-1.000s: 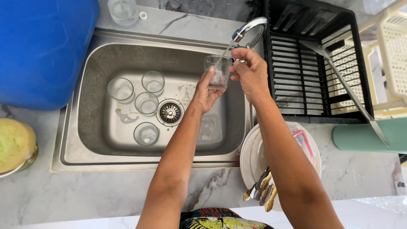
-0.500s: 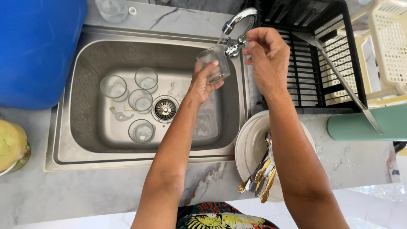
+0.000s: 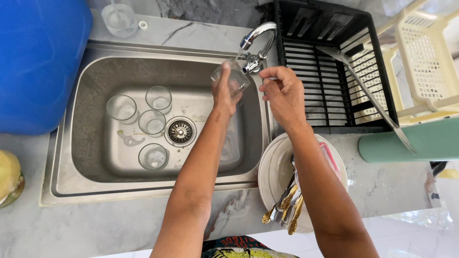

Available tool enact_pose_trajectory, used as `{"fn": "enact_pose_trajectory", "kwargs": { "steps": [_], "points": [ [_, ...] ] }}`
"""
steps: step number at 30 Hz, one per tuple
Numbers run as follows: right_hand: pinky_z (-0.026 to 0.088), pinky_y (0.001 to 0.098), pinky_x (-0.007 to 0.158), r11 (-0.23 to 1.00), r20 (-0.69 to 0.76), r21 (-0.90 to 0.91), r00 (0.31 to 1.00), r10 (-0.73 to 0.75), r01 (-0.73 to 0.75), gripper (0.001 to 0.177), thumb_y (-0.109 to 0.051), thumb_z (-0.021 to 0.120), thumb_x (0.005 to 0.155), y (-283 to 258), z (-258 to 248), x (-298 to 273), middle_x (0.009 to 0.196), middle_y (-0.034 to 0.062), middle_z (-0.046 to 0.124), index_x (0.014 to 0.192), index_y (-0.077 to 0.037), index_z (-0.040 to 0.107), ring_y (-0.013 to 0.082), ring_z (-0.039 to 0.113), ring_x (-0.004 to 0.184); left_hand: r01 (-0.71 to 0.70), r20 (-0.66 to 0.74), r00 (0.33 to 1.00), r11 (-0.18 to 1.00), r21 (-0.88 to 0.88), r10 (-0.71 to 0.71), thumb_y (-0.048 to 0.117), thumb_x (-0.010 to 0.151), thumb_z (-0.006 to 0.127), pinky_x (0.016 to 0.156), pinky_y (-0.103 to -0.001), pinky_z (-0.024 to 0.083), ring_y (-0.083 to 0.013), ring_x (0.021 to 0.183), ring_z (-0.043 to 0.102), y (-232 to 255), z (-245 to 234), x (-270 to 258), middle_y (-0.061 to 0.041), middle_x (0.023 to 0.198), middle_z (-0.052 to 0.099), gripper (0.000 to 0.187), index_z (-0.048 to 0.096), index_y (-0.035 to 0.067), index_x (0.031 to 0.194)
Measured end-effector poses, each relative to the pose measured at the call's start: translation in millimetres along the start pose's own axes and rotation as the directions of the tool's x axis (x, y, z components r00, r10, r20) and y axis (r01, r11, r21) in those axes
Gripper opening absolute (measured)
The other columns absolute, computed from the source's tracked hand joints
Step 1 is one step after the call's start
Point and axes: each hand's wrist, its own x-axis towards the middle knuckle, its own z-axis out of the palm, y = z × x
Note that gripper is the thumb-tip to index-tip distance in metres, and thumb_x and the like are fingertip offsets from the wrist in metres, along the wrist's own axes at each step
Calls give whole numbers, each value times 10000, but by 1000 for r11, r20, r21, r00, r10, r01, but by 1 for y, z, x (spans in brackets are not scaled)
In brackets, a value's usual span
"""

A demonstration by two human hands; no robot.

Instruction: The person washes various dishes and utensils by hand in a sink, including glasses, a water bottle, a pitcher, plastic containers, and metal spoons and forks.

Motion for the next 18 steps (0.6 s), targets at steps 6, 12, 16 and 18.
{"fn": "enact_pose_trajectory", "kwargs": {
  "steps": [6,12,16,18],
  "points": [
    [646,293,681,977,33,-144,986,161,-155,215,11,603,942,16,4,4,1052,127,600,1111,-25,731,160,713,835,-512,276,850,827,232,449,419,643,1040,1087,-513,528,-328,1327,514,2,-20,1,-170,1374,500,1108,318,171,1447],
    [598,422,889,909,93,-304,941,327,-286,438,-100,614,961,29,12,6,1270,179,581,1398,-74,598,244,688,1073,-518,401,813,839,166,423,392,683,1020,1153,-466,454,-245,1312,490,12,-29,-1,-88,1339,537,980,352,231,1382],
    [513,500,1071,877,183,-327,887,423,-351,776,-176,743,900,30,23,5,1430,247,505,1581,-83,384,365,576,1326,-404,345,863,914,31,370,391,706,985,921,-312,516,-139,1099,546,7,-30,-10,-31,1202,524,937,340,160,1346],
    [322,568,1218,896,255,-225,864,433,-383,1067,-191,907,734,30,27,6,1594,330,330,1601,-27,306,480,314,1495,-290,363,890,957,-16,276,306,744,963,836,-345,525,-193,1119,592,3,-32,-15,-99,1291,521,893,325,178,1355]
  ]
}}
